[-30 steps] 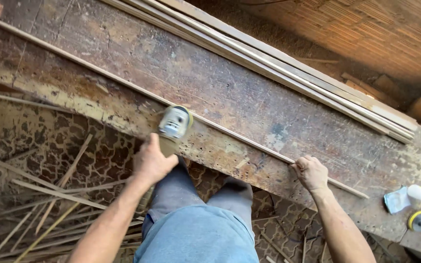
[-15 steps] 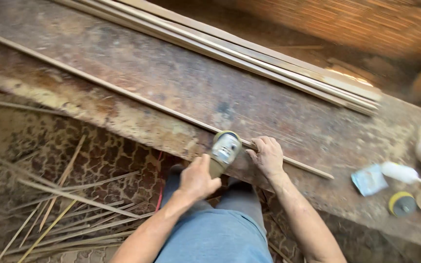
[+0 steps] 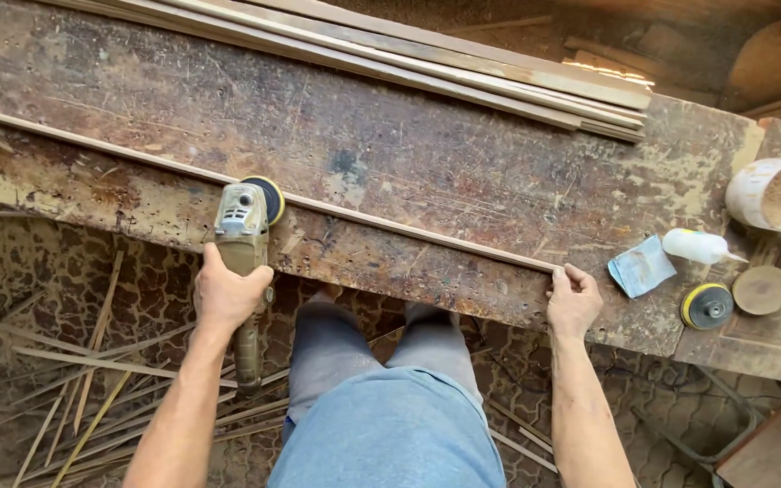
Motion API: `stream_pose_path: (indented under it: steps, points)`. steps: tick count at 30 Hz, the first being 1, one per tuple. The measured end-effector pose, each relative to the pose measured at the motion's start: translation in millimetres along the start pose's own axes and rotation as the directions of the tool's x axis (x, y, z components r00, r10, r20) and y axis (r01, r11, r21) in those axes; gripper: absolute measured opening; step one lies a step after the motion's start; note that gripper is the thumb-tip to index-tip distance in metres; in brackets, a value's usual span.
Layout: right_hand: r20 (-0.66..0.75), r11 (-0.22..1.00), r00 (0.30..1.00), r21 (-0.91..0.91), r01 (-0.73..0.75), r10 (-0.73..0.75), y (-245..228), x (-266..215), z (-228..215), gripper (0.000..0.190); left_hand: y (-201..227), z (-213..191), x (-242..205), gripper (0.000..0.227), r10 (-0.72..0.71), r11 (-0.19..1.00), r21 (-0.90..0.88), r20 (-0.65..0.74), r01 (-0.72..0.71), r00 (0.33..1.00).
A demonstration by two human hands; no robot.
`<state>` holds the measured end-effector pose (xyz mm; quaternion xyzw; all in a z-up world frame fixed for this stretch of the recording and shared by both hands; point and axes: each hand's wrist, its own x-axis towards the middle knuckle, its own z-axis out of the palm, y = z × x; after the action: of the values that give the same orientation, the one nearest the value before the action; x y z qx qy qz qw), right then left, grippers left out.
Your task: Sanding thin wood strips using a power sander on a workbench.
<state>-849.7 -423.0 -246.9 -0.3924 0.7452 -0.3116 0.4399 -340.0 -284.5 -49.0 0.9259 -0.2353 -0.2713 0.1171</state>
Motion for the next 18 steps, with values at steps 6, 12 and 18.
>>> stream_pose_path:
  steps: [6, 12, 18]
  points:
    - [-0.035, 0.999, 0.999, -0.045, -0.006, 0.005, -6, 4, -4, 0.021, 25, 41, -35, 0.063, 0.118, 0.985, 0.11, 0.103, -0.13, 0.988]
    - [0.013, 0.96, 0.996, 0.265, -0.089, 0.089, 49, 27, -13, 0.031, 90, 104, -88, 0.063, 0.29, 0.907, 0.184, 0.382, -0.38, 0.877]
    - [0.205, 0.816, 0.947, 0.482, -0.319, 0.248, 23, 23, -37, 0.037, 161, 160, -130, 0.067, 0.425, 0.798, 0.095, 0.612, -0.595, 0.667]
